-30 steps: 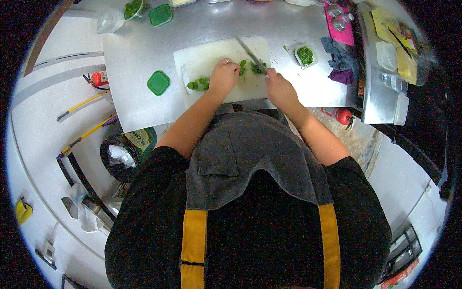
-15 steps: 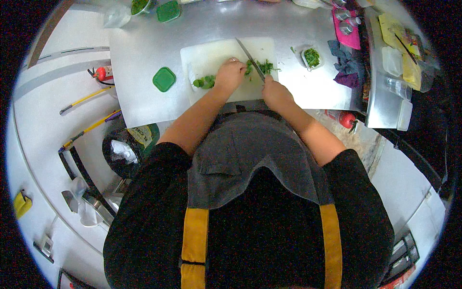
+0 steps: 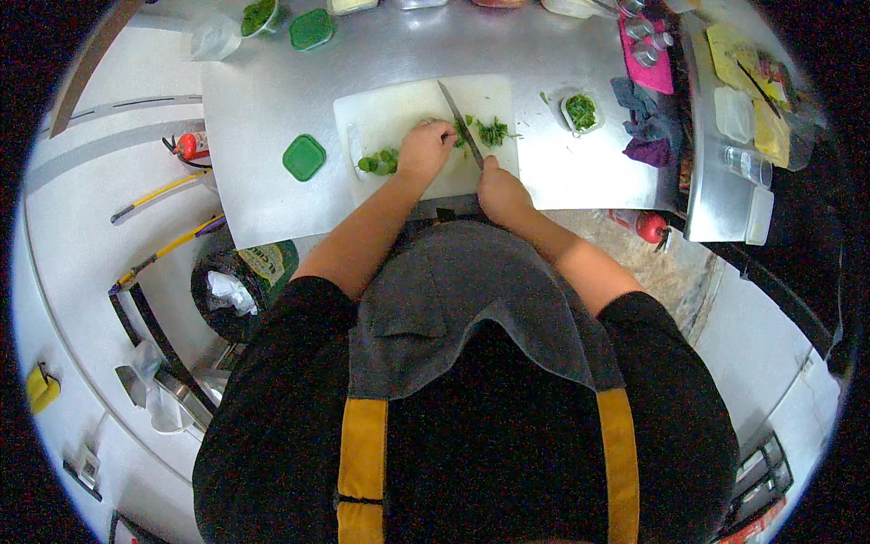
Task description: The person repeatedly chops green leafy vegetables on a white cutting board using a knife. They gather the leaves, slice them into smaller pieces, and transfer some chopped pieces into a small container on the counter.
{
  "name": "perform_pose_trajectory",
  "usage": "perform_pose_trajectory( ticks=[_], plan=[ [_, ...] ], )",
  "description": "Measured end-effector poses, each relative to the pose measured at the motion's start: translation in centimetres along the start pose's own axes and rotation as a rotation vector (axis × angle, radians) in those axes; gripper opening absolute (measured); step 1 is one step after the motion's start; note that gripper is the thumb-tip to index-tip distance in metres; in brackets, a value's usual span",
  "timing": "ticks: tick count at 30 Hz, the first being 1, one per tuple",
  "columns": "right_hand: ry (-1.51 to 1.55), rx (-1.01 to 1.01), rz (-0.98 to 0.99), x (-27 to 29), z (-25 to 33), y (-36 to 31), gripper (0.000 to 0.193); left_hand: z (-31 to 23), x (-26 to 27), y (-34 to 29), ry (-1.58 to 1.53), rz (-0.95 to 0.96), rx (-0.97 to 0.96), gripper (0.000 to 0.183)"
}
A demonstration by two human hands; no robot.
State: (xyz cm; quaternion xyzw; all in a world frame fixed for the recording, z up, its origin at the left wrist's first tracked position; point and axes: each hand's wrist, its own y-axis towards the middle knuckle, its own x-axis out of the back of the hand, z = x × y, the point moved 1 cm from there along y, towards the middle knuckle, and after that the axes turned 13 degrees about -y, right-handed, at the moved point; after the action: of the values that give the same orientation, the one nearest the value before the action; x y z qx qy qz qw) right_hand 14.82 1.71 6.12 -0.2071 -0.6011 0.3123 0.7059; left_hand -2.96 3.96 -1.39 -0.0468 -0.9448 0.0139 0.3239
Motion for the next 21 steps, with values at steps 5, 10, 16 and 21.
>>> perform_pose_trajectory(
  ticks=[5, 10, 16, 21],
  plan=[
    [0.033, 0.053, -0.010, 0.0, 0.5, -0.3, 0.027, -0.2, 0.3, -0.1, -0.027, -0.027, -0.083, 0.014],
    [0.015, 0.023, -0.044, 0.0, 0.9, -0.5, 0.026, -0.5, 0.5, -0.2, -0.002, 0.021, -0.045, 0.017],
    [0.062, 0.072, -0.063, 0.2, 1.1, 0.0, 0.025, -0.3, 0.8, -0.1, 0.052, 0.071, -0.105, 0.019],
    [0.063, 0.008, 0.012, -0.2, 1.3, -0.6, 0.026, -0.4, 0.5, -1.0, 0.003, 0.057, -0.107, 0.018]
  ],
)
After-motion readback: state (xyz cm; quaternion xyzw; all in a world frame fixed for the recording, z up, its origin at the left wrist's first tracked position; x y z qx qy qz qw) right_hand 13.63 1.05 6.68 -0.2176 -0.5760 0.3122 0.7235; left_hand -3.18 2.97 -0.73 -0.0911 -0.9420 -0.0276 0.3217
